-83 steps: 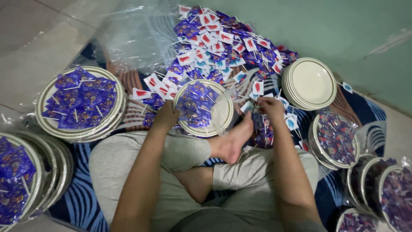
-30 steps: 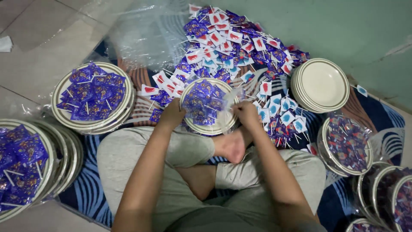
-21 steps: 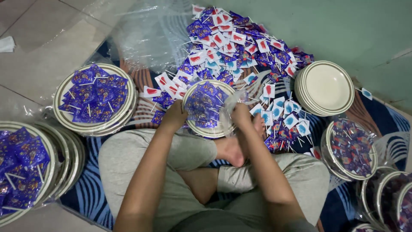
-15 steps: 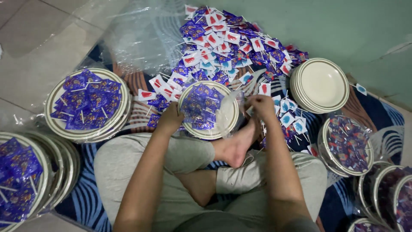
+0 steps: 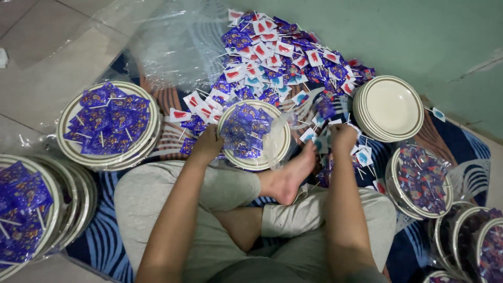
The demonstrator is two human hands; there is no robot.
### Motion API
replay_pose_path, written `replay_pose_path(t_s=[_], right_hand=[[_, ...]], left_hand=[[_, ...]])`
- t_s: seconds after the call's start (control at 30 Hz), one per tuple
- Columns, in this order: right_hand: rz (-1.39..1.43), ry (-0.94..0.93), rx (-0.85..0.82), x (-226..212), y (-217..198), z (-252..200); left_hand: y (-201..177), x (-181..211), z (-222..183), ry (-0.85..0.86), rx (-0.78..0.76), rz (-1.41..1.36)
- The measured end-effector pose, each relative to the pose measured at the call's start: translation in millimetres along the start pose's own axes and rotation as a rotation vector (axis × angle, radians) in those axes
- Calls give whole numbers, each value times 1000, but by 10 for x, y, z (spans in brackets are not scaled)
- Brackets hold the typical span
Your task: Arranging small packets on plates and wrapping them with plastic film
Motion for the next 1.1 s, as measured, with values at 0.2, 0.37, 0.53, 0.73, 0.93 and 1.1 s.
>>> replay_pose_path(t_s=[0.2,0.37,0.53,0.73,0.93,1.1], right_hand=[[95,-142,-376,-454,-687,-370],[264,-230,-611,-1355,-840,-928],[271,-515,-716,-1632,-104,-995],[30,-831,-596,-1597,692,-911],[427,-583,-763,-1809,-242,-827],[385,-151,-350,-1108,-180,-64]], left_hand=[[130,-198,195,3,33,-15],[85,-93,74,-5,34,13],[46,-15,-56,-7,4,24],[67,-42,38,-3,42,3],[-6,49,-87,-24,-52,50],[-19,77,-85,-58,-40,19]])
Point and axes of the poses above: each hand's wrist, its own z-axis towards the middle knuckle, its own y-axis out of the palm, x = y × z, the point moved 5 cm from there along z, towards the middle knuckle, and after that the axes turned 4 degrees about -y, right-handed, at the moved point
